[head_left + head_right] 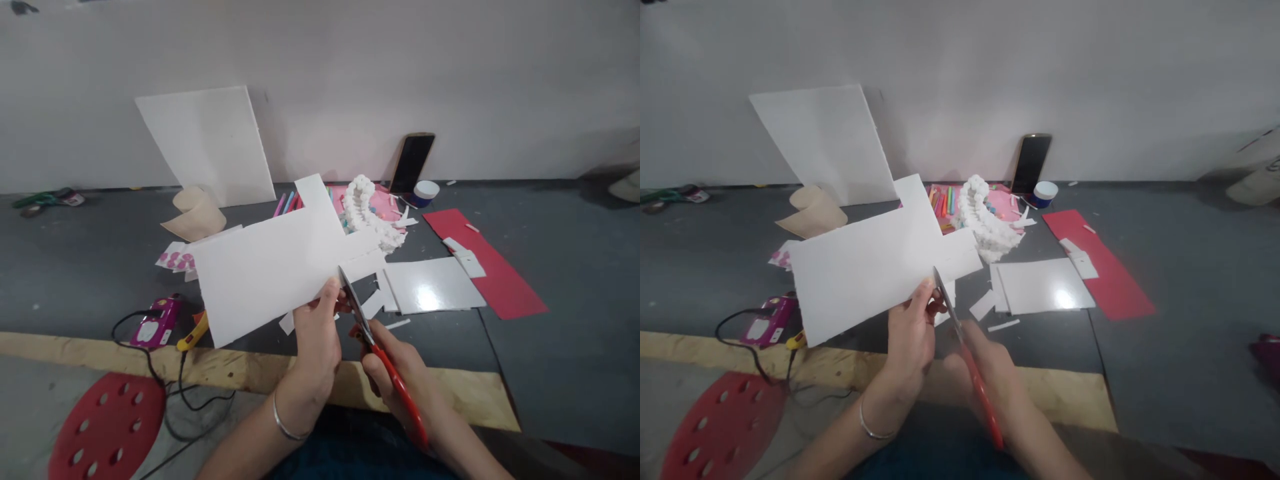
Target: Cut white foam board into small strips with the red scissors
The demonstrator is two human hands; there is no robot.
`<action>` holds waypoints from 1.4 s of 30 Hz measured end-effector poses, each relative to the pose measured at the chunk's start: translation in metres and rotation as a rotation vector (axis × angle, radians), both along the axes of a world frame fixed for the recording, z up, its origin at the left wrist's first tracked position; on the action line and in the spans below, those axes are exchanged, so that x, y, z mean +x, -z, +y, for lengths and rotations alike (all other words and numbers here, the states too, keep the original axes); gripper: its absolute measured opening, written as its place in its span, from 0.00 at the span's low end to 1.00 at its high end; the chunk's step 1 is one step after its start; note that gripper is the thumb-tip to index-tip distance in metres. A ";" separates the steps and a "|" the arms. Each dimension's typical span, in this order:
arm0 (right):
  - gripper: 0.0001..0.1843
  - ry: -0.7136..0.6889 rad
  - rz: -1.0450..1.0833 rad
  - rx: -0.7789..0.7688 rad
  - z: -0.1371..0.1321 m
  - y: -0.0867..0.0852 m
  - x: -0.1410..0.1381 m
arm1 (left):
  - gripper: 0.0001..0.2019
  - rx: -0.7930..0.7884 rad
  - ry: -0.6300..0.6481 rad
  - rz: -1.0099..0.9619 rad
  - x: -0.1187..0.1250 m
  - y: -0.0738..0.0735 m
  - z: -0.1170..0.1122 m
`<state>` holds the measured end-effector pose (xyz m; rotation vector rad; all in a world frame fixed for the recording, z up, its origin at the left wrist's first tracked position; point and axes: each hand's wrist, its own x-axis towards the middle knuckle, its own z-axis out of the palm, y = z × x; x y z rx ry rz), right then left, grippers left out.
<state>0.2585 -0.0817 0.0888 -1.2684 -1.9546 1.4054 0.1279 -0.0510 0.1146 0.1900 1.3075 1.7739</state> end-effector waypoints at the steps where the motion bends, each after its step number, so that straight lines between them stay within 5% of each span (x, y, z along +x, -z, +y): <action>1: 0.15 -0.002 -0.013 0.004 0.000 0.000 0.000 | 0.12 -0.003 -0.003 0.000 0.000 0.000 0.000; 23: 0.21 0.075 0.019 -0.092 -0.003 0.005 -0.001 | 0.13 -0.007 -0.019 -0.010 0.004 0.005 -0.002; 33: 0.24 0.008 0.057 -0.087 0.000 -0.005 -0.003 | 0.11 0.043 -0.003 0.032 0.002 0.000 -0.004; 38: 0.23 -0.084 0.122 -0.066 -0.007 0.008 0.016 | 0.15 0.120 0.022 0.107 -0.015 -0.004 0.000; 42: 0.19 0.163 0.261 -0.066 -0.004 0.021 0.033 | 0.14 0.128 0.040 0.094 -0.025 -0.003 -0.002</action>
